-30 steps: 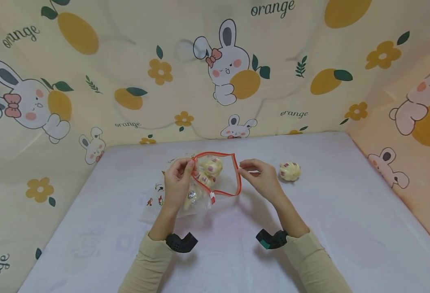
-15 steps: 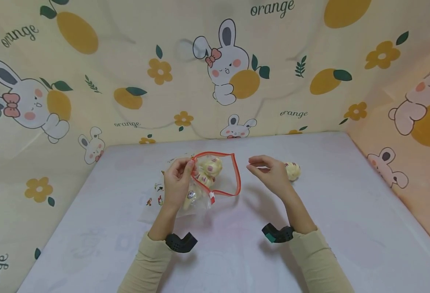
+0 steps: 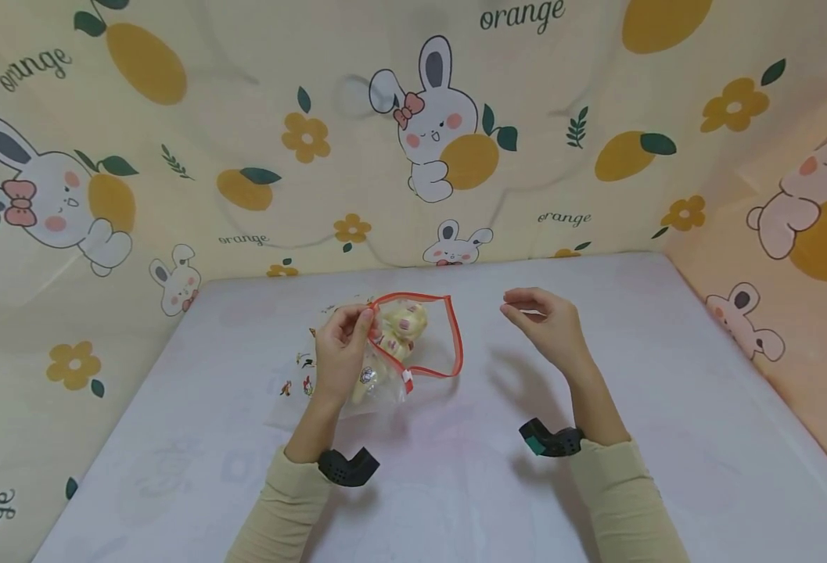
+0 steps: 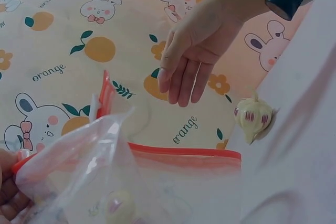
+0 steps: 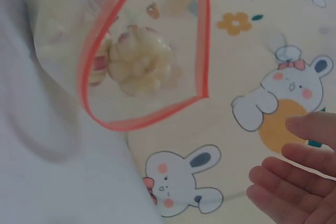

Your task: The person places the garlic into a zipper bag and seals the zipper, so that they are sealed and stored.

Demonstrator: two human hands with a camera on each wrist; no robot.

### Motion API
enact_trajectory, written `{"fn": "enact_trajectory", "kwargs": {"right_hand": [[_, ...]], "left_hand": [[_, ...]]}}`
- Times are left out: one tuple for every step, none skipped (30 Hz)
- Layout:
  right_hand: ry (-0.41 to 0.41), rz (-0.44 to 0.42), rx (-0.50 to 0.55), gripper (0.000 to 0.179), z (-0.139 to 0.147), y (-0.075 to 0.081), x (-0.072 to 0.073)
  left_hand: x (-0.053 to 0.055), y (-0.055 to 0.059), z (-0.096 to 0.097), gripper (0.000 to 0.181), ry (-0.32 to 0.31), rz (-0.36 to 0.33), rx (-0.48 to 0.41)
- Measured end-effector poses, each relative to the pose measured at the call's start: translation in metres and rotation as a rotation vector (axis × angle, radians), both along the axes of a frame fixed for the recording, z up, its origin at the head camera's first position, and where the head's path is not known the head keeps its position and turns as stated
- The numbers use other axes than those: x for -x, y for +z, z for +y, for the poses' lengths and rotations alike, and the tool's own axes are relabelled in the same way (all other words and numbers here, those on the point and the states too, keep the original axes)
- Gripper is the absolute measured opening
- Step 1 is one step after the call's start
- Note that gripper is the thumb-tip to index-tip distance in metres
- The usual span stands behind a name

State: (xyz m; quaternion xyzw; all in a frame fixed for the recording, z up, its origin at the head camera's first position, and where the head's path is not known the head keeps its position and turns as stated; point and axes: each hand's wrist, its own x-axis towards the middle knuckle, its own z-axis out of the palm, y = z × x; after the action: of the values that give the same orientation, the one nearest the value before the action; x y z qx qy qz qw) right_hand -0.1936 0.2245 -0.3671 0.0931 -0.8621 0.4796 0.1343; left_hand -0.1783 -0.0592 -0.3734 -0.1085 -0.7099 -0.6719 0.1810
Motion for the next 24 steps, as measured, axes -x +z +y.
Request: {"fn": "enact_trajectory", "kwargs": {"right_hand": [[-0.001,0.004,0.003,0.031,0.002,0.0,0.0],[-0.002,0.007,0.008,0.031,0.003,0.0,0.001],[-0.002,0.009,0.019,0.031,0.005,0.0,0.001],[-0.002,0.011,0.029,0.031,0.006,-0.001,0.002],[0.0,0.013,0.04,0.031,0.007,-0.001,0.002],[0.0,0.016,0.049,0.031,0.009,-0.001,0.002],[-0.001,0.019,0.054,0.031,0.01,-0.002,0.003],[-0.002,0.021,0.059,0.031,0.011,-0.002,0.003],[-0.004,0.021,0.058,0.031,0.013,-0.003,0.003],[-0.007,0.02,0.057,0.031,0.014,-0.003,0.003],[-0.01,0.021,0.055,0.031,0.015,-0.004,0.004],[-0.015,0.019,0.051,0.032,0.017,-0.004,0.004],[-0.02,0.018,0.046,0.032,0.018,-0.005,0.004],[-0.025,0.016,0.044,0.032,0.02,-0.005,0.005],[-0.032,0.015,0.038,0.033,0.021,-0.005,0.005],[-0.036,0.015,0.04,0.033,0.023,-0.006,0.005],[-0.041,0.014,0.043,0.033,0.024,-0.006,0.006],[-0.046,0.012,0.045,0.034,0.025,-0.007,0.006],[-0.048,0.012,0.049,0.034,0.027,-0.008,0.007],[-0.05,0.011,0.054,0.035,0.028,-0.008,0.007],[-0.051,0.012,0.064,0.035,0.029,-0.009,0.008],[-0.051,0.013,0.073,0.035,0.03,-0.009,0.008],[-0.051,0.015,0.081,0.035,0.031,-0.01,0.009],[-0.05,0.016,0.089,0.035,0.032,-0.01,0.009]], "left_hand": [[0.0,0.0,0.0,0.022,0.0,0.004,0.0],[0.0,0.0,0.0,0.022,0.001,0.006,0.0],[0.0,0.0,0.0,0.022,0.002,0.007,0.0],[0.0,0.0,0.0,0.021,0.003,0.008,-0.001],[0.0,0.0,0.0,0.021,0.003,0.007,-0.002],[0.0,-0.001,0.0,0.021,0.003,0.006,-0.003],[0.0,-0.001,0.0,0.021,0.003,0.005,-0.004],[0.0,-0.001,0.0,0.021,0.002,0.004,-0.005],[0.0,-0.001,0.0,0.021,0.001,0.003,-0.007],[0.0,-0.001,0.0,0.021,0.0,0.002,-0.008],[0.0,-0.001,0.0,0.021,0.0,0.001,-0.008],[0.0,-0.001,0.0,0.021,0.0,0.001,-0.007],[0.0,0.0,0.0,0.021,0.0,-0.001,-0.007],[0.0,0.0,0.0,0.021,0.001,-0.001,-0.006],[0.0,0.0,0.0,0.022,0.001,-0.002,-0.006],[-0.001,0.0,0.0,0.022,0.002,-0.005,-0.004],[-0.001,0.001,0.0,0.022,0.003,-0.007,-0.002],[-0.001,0.001,0.0,0.022,0.003,-0.008,-0.001],[-0.001,0.001,0.0,0.023,0.002,-0.011,-0.001],[-0.001,0.001,0.0,0.023,0.002,-0.012,0.0],[-0.001,0.001,0.0,0.023,0.002,-0.015,0.0],[-0.001,0.001,0.0,0.023,0.002,-0.017,0.0],[-0.001,0.001,0.0,0.023,0.001,-0.017,-0.002],[-0.001,0.001,0.0,0.023,0.002,-0.018,-0.002]]}}
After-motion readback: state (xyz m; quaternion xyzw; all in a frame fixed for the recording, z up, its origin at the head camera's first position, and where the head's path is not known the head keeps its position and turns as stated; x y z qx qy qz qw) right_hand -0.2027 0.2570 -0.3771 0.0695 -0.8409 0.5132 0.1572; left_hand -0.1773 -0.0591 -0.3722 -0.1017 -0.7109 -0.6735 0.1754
